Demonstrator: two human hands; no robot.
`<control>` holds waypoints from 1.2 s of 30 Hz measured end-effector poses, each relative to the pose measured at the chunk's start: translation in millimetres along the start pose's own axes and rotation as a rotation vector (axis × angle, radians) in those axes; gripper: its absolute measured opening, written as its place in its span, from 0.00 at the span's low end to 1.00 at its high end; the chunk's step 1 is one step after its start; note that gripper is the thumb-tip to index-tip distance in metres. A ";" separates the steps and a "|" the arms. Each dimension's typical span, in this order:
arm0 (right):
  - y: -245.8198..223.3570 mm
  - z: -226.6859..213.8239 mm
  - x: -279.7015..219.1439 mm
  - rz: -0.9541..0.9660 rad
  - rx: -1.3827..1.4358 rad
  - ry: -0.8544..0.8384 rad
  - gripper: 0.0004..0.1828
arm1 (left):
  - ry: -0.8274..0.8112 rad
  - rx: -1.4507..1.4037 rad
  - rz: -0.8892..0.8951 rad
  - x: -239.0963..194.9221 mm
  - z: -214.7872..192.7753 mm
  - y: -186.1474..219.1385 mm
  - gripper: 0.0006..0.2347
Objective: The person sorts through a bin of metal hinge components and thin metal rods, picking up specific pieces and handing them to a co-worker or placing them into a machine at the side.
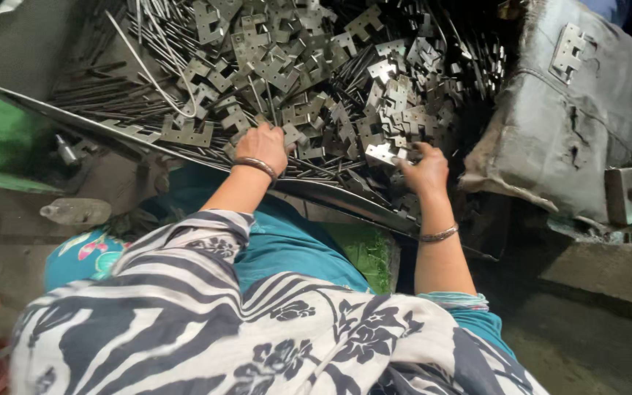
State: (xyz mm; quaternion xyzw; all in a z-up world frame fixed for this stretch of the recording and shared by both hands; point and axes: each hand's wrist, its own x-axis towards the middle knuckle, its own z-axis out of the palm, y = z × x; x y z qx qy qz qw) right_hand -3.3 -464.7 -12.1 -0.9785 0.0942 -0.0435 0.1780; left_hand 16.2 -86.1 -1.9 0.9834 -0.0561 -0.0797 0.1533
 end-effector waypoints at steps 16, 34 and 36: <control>-14.3 3.0 -0.5 -0.068 0.275 -0.106 0.40 | -0.066 0.074 -0.214 7.5 8.4 15.2 0.22; -45.4 -77.5 -28.4 -0.240 0.447 0.048 0.18 | 0.149 0.280 0.013 -13.7 -10.1 11.3 0.09; -31.8 -79.1 -21.8 -0.117 0.824 0.048 0.12 | 0.391 0.103 0.149 -29.8 -37.7 -8.7 0.07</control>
